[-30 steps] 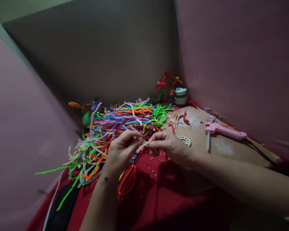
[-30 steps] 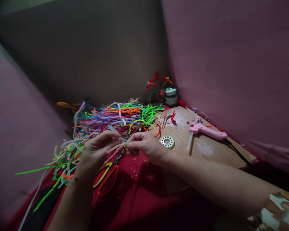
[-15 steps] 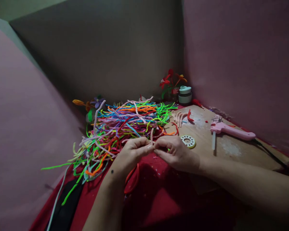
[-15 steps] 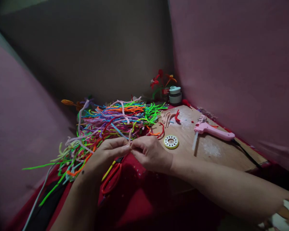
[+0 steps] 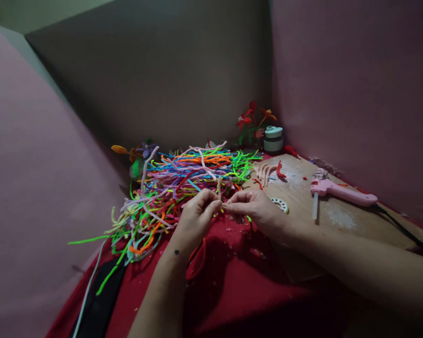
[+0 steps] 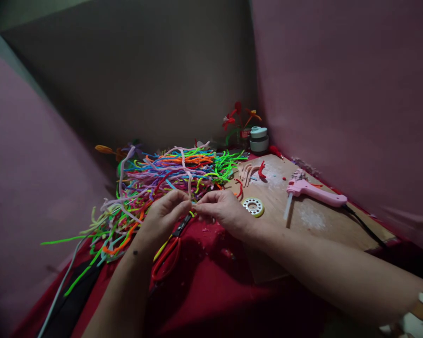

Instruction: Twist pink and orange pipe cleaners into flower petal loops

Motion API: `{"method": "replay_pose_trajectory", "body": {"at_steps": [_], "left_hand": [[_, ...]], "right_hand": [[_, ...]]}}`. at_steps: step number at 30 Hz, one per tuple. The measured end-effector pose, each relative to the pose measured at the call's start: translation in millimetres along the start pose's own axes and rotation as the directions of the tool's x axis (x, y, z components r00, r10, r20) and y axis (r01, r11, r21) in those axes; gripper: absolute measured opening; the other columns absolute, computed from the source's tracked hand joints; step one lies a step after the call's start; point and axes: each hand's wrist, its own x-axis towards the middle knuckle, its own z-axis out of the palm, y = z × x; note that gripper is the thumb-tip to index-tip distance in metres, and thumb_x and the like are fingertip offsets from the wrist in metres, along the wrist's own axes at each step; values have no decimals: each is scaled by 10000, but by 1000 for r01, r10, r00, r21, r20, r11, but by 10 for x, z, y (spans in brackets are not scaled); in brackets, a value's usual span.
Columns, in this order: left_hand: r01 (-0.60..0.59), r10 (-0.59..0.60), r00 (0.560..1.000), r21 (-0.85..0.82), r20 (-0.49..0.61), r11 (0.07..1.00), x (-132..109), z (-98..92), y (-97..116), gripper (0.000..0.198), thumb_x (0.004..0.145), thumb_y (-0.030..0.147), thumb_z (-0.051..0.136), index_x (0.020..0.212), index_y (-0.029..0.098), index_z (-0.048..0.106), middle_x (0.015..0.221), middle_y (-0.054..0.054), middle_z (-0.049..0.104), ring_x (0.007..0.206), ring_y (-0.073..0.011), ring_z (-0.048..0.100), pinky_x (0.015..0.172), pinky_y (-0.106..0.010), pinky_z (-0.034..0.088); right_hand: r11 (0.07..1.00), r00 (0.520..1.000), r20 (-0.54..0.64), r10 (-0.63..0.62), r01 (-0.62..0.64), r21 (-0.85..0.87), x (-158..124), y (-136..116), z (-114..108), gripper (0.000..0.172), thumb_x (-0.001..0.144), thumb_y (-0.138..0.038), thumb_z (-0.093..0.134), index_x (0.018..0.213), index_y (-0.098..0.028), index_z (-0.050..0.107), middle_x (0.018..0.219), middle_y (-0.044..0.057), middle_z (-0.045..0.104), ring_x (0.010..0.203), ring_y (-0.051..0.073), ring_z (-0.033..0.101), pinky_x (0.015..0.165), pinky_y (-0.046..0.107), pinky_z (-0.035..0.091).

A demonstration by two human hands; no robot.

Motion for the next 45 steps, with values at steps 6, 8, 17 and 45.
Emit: {"method": "replay_pose_trajectory", "body": {"at_steps": [6,8,17,45], "left_hand": [[-200,240,969,387,-58,900,-9,106,-71,121,862,216,467,805,171,564,779,-23,597,736,-136,525,690,-245,379],[-240,282,959,436,-33,867,-9,118,-80,134,869,212,456,815,171,571,792,-34,608,756,-145,534,698,-251,379],[-138,135,990,390,35,910,-18,65,-11,153,856,207,445,716,172,498,661,7,528,608,-112,447,587,-233,334],[177,-165,977,-87,132,980,-33,-36,119,204,776,309,551,657,143,554,526,51,435,473,-62,355,455,-193,276]], "right_hand": [[996,996,-89,5,-12,-88,-3,30,11,204,714,-314,644,631,-135,593,516,-12,538,466,73,440,477,232,322],[995,995,-98,-32,22,-98,-1,56,10,200,713,-312,640,632,-135,595,537,-9,540,481,75,449,486,232,337],[985,994,-13,-110,108,-132,-1,88,9,157,731,-291,614,691,-139,619,604,-7,554,529,87,480,515,238,375],[988,975,164,151,-141,-66,26,-52,-79,204,656,-313,684,638,-110,666,578,43,647,517,103,506,550,259,359]]}}
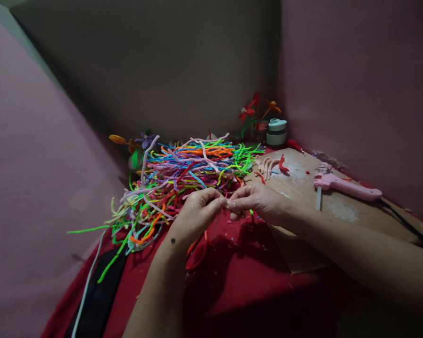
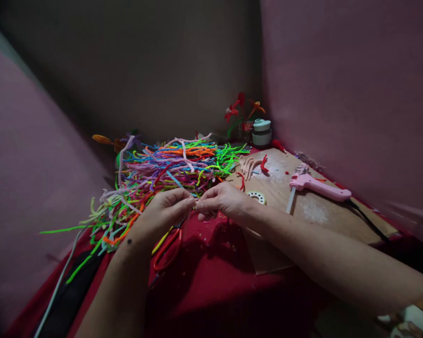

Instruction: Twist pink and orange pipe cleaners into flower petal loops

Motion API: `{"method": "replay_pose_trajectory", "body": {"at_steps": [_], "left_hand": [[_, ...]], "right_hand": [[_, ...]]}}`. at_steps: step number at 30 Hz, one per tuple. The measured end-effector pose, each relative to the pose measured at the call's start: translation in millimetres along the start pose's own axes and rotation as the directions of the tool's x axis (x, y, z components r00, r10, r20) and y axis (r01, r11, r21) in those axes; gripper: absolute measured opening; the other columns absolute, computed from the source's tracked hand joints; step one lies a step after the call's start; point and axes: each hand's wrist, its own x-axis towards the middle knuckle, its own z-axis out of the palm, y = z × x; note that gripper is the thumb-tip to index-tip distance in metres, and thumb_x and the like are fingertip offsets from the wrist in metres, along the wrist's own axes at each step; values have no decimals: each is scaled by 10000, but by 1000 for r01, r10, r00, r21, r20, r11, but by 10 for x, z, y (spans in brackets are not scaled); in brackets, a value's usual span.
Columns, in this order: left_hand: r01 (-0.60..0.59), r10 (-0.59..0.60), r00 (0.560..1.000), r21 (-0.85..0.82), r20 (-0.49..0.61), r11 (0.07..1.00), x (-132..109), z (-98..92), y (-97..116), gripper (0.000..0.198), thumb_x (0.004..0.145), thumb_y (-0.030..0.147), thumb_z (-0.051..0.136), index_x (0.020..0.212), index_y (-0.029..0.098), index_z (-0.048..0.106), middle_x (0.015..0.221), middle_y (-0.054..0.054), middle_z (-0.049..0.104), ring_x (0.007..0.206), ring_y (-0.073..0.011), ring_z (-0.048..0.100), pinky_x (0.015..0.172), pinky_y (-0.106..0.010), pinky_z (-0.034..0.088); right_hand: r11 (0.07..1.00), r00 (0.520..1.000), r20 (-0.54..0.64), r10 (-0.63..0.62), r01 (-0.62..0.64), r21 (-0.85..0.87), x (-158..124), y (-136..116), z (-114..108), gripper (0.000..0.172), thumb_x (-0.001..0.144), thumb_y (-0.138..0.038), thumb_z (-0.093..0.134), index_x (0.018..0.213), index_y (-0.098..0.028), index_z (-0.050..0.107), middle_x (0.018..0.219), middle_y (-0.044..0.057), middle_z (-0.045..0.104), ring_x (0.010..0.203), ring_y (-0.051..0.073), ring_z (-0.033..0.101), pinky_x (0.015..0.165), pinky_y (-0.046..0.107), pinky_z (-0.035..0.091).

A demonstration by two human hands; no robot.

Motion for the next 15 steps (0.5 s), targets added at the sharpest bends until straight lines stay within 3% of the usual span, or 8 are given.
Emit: {"method": "replay_pose_trajectory", "body": {"at_steps": [4,7,11,15], "left_hand": [[92,-90,996,-179,22,980,7,39,-2,206,777,322,550,663,157,507,460,69,425,381,-48,326,396,-184,237],[95,-92,995,-216,22,972,19,53,-23,191,774,325,553,690,158,515,482,53,476,378,-55,353,383,-187,248],[3,-7,999,-140,-31,990,38,56,-71,160,791,295,538,709,159,516,514,57,465,422,-56,374,423,-183,285],[-133,138,988,64,-75,989,61,56,-123,136,825,264,490,735,167,524,567,46,479,497,-73,407,503,-197,335]], "right_hand": [[998,998,-24,-64,63,-23,14,33,8,208,681,-315,665,645,-111,680,589,37,641,534,98,490,547,250,350],[997,996,-51,-76,75,-14,27,59,0,195,655,-304,698,671,-110,705,592,25,630,540,90,476,555,244,351],[995,999,30,-26,23,92,46,111,-5,177,637,-281,716,671,-107,707,636,42,650,562,99,508,589,253,385],[975,995,72,65,-79,210,41,146,26,201,656,-302,721,662,-105,685,607,32,621,529,91,502,573,252,394]]}}
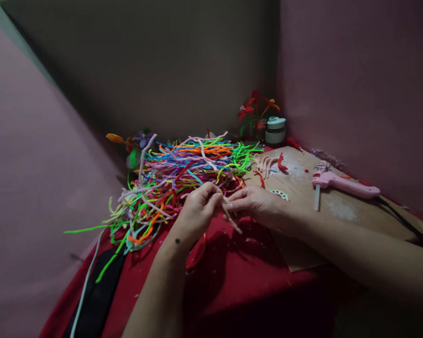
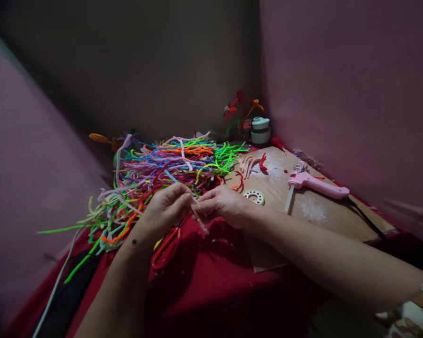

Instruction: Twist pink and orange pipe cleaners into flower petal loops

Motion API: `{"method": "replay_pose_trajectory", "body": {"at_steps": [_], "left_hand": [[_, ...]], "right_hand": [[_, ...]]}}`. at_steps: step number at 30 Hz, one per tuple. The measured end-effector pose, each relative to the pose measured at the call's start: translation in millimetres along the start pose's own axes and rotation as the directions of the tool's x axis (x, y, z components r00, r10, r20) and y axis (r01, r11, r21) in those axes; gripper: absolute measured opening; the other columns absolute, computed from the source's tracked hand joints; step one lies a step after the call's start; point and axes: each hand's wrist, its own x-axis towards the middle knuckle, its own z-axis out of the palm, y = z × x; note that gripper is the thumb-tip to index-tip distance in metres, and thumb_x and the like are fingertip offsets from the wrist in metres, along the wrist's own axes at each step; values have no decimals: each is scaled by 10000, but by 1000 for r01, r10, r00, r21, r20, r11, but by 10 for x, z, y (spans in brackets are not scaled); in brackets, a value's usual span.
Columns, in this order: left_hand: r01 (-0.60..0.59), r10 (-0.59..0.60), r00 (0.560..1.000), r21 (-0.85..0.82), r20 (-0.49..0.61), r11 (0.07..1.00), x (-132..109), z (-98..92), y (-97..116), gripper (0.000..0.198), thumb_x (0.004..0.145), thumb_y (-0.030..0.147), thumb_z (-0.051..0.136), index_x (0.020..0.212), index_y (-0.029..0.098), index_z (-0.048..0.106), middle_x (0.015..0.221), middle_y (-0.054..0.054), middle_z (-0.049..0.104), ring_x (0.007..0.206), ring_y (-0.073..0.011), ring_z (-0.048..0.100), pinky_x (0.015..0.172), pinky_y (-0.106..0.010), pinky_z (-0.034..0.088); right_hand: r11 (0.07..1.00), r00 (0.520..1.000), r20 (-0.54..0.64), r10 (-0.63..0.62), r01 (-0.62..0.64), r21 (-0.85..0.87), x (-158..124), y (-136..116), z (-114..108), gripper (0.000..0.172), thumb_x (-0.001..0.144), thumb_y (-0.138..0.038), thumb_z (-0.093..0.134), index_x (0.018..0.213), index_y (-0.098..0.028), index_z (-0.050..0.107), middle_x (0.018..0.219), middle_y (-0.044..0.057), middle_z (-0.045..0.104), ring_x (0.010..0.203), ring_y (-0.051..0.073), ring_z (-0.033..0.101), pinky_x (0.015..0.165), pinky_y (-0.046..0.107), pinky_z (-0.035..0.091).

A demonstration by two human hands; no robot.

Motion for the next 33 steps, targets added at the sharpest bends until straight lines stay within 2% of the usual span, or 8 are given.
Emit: {"method": "replay_pose_trajectory", "body": {"at_steps": [4,7,10,13,16,20,27,33], "left_hand": [[-112,121,992,201,-35,973,5,-2,2,126,834,229,466,745,169,532,675,8,567,620,-104,489,590,-214,378],[-116,128,990,195,-50,974,4,3,25,115,823,216,479,738,168,540,675,6,585,617,-102,500,592,-213,382],[17,-18,999,-30,-48,999,5,15,31,143,805,274,518,721,164,552,602,23,553,503,-78,441,494,-202,344],[215,-196,976,-306,94,927,10,29,24,221,780,362,558,712,153,574,507,46,503,387,-48,335,396,-191,250],[279,-263,960,-373,95,885,15,49,27,220,720,352,619,658,147,572,458,55,482,360,-39,317,376,-186,214],[263,-275,961,-231,-17,936,21,86,39,208,715,312,604,592,150,559,403,61,452,345,-48,322,385,-196,240],[125,-93,983,203,-156,971,48,143,-2,191,706,259,591,545,156,598,494,27,531,482,-84,435,483,-212,316],[286,-286,958,-229,31,931,47,81,51,232,688,349,633,599,150,552,407,63,446,356,-50,324,386,-197,228]], "right_hand": [[995,997,-10,74,-73,61,-29,-17,34,170,675,-281,703,657,-117,660,564,12,586,487,87,493,510,238,385],[995,997,-14,81,-80,52,-44,-44,46,161,672,-257,696,622,-118,634,568,21,602,482,88,504,499,232,398],[997,996,-48,69,-68,41,-42,-54,53,164,646,-263,707,620,-120,631,569,34,630,500,104,544,511,234,421],[999,997,-53,53,-53,7,-33,-48,57,179,642,-282,700,618,-117,634,576,48,648,525,121,574,526,240,435],[999,998,-60,29,-31,-38,-28,-30,58,191,659,-282,689,597,-111,630,543,39,630,454,86,511,470,217,385],[996,997,-68,20,-26,-91,-31,-11,71,160,705,-228,638,600,-108,635,512,21,598,415,60,445,449,209,348],[954,985,-172,33,-82,-287,-24,-10,117,226,694,-120,556,470,-144,540,393,-4,531,353,69,411,405,213,334],[986,994,-109,0,-19,-165,-59,-39,116,201,698,-159,585,501,-116,579,451,14,575,360,57,397,408,210,334]]}}
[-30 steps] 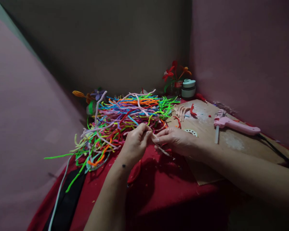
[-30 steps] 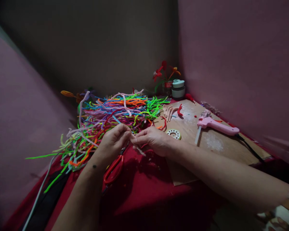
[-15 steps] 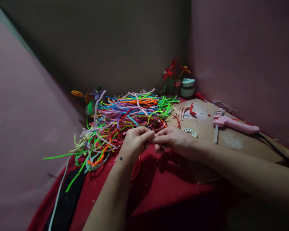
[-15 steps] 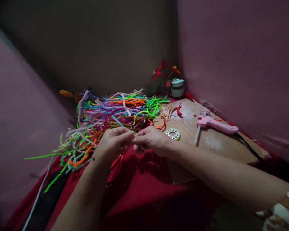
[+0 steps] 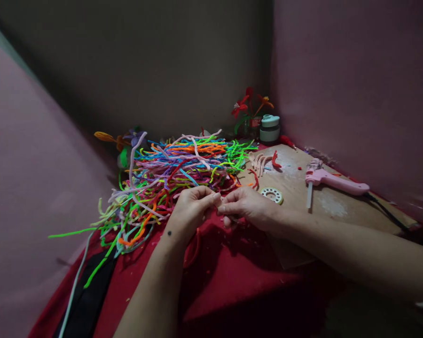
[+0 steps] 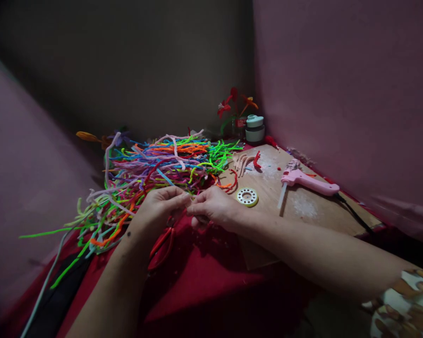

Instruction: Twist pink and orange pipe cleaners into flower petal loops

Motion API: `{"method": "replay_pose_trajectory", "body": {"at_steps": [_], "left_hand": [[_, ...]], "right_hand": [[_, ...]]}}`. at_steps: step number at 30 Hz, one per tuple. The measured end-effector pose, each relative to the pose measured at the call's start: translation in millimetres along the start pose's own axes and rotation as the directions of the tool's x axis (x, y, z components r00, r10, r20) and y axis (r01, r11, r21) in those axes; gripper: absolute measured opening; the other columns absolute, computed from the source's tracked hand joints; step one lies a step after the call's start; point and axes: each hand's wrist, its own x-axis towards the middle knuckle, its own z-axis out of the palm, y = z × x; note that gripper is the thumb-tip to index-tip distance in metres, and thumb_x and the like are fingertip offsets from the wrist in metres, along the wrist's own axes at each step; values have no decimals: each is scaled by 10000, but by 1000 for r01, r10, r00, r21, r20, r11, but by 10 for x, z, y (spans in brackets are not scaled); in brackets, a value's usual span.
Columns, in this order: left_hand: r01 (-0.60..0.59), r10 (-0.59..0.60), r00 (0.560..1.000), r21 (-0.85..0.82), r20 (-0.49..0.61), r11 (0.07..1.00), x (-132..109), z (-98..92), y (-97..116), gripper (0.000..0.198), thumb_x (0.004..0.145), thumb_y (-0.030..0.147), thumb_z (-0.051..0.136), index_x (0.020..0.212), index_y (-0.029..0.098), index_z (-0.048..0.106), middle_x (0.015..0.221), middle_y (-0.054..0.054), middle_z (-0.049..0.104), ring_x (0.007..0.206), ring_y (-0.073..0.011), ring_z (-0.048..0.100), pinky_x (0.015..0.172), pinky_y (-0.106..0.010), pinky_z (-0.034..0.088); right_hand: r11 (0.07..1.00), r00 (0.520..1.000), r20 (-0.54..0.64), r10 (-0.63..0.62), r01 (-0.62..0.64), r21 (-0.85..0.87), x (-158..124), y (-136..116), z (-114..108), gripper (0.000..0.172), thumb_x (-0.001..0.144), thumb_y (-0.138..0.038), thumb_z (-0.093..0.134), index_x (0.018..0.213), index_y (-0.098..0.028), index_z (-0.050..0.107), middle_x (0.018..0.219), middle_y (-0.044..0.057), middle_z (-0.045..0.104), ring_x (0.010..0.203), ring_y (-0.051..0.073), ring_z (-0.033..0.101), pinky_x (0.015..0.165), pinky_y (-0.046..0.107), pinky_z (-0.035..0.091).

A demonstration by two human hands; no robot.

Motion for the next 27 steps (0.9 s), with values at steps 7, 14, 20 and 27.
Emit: {"method": "replay_pose_trajectory", "body": {"at_steps": [7,14,20,27], "left_hand": [[-2,4,1000,-110,21,994,12,-36,1,271,651,353,683,591,138,528,401,68,439,343,-30,308,361,-176,197],[-10,15,999,-156,32,988,42,-96,-62,249,673,330,677,600,142,531,404,72,423,335,-29,304,349,-174,186],[-41,55,997,-245,50,969,94,-75,-141,264,751,391,616,679,142,566,479,53,482,365,-30,351,364,-165,230],[0,3,1000,-169,16,986,78,37,-94,250,732,381,628,701,148,543,514,55,485,381,-31,340,377,-166,237]], "right_hand": [[968,991,134,23,-55,244,29,29,-43,192,709,-239,590,570,-107,588,541,50,612,537,150,600,514,258,457],[954,970,167,176,-210,212,139,-74,-39,80,644,-126,574,586,-83,608,546,56,612,493,122,564,489,232,429],[958,975,122,187,-209,198,149,-43,-81,87,686,-156,574,662,-94,630,591,51,626,476,92,526,474,219,401],[887,925,-336,-176,1,-461,206,-391,-933,283,754,-261,633,513,-151,534,465,2,492,378,66,399,387,215,303]]}}
